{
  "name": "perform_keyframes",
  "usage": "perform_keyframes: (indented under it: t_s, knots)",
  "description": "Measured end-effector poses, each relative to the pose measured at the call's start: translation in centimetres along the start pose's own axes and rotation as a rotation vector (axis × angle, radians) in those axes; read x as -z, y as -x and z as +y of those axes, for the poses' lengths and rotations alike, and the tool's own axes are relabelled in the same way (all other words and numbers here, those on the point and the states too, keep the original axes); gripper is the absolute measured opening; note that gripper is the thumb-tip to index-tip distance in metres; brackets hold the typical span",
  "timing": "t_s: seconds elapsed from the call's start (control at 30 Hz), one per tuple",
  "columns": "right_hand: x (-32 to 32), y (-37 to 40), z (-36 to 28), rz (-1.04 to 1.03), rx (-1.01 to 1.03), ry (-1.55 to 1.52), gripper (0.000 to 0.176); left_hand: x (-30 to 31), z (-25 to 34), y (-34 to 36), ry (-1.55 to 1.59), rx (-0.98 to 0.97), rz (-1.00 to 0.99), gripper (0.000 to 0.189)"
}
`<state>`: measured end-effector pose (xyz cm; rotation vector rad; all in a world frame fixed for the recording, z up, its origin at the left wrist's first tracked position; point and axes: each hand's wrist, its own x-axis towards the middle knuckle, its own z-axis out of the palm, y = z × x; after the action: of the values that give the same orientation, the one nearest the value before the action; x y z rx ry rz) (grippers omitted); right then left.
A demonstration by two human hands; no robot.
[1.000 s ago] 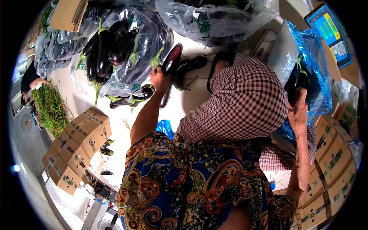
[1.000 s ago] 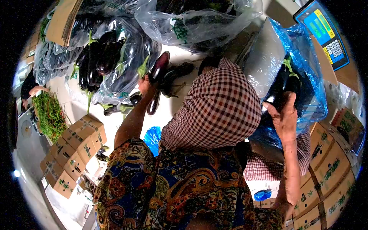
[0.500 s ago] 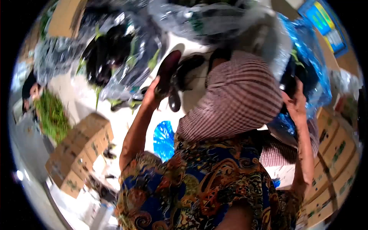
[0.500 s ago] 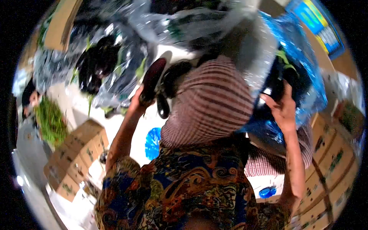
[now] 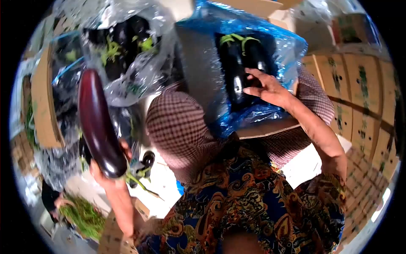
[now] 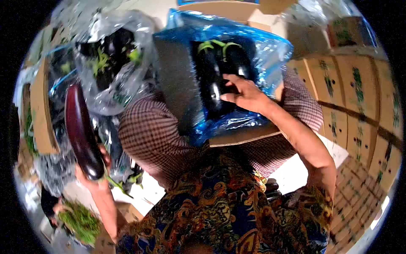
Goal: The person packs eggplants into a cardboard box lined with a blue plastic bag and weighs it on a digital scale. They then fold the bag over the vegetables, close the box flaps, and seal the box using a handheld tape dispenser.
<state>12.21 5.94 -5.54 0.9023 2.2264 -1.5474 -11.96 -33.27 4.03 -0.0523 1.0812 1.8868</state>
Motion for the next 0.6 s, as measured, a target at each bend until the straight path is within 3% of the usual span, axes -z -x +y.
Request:
perform_keyframes:
  t_s: [0.03, 0.1, 0.17, 0.23, 0.3, 0.37, 0.43, 0.47, 0.5, 0.53, 0.6]
  knots:
    - [-0.3, 0.0, 0.3, 0.002, 0.073, 0.041, 0.066, 0.1, 0.7, -0.3, -0.008, 0.008, -0.013, 0.080]
    - [-1.3, -0.4, 0.4, 0.013, 0.103, 0.135, 0.069, 1.9, 0.3, -1.1, -0.239, -0.086, 0.247, 0.076]
    - [-2.4, -0.6, 0.5, 0.005, 0.124, 0.105, 0.075, 5.0, -1.3, -1.0, -0.504, -0.102, 0.369, 0.059]
    - [-2.6, -0.3, -1.0, -0.020, -0.084, 0.042, 0.075, 6.6, -3.0, -0.5, -0.798, 0.087, 0.366, 0.049]
    - [-2.6, -0.7, 0.3, -0.023, -0.057, 0.021, 0.074, 11.3, -6.3, 0.2, -0.818, 0.238, 0.358, 0.041]
    - [-2.5, -0.8, 0.3, -0.034, -0.028, 0.058, 0.074, 18.1, -10.9, 1.5, -0.889, 0.138, 0.303, 0.046]
    - [-2.0, -1.0, 1.3, -0.055, 0.029, 0.027, 0.078, 23.1, -15.2, 3.2, -0.726, 0.087, 0.383, 0.054]
    - [-1.7, -1.2, 1.9, -0.072, 0.044, -0.002, 0.079, 25.3, -16.3, 3.9, -0.754, 0.216, 0.461, 0.066]
    - [-1.7, -1.1, 2.1, -0.087, 0.058, -0.031, 0.081, 28.0, -18.5, 4.7, -0.806, 0.160, 0.510, 0.065]
    - [-2.5, -0.4, 0.3, -0.024, 0.054, 0.003, 0.082, 30.3, -20.1, 5.1, -0.970, 0.163, 0.572, 0.062]
    - [-2.5, -0.4, -0.4, -0.073, 0.011, -0.064, 0.082, 29.1, -20.5, 5.4, -1.402, 0.084, 0.696, 0.054]
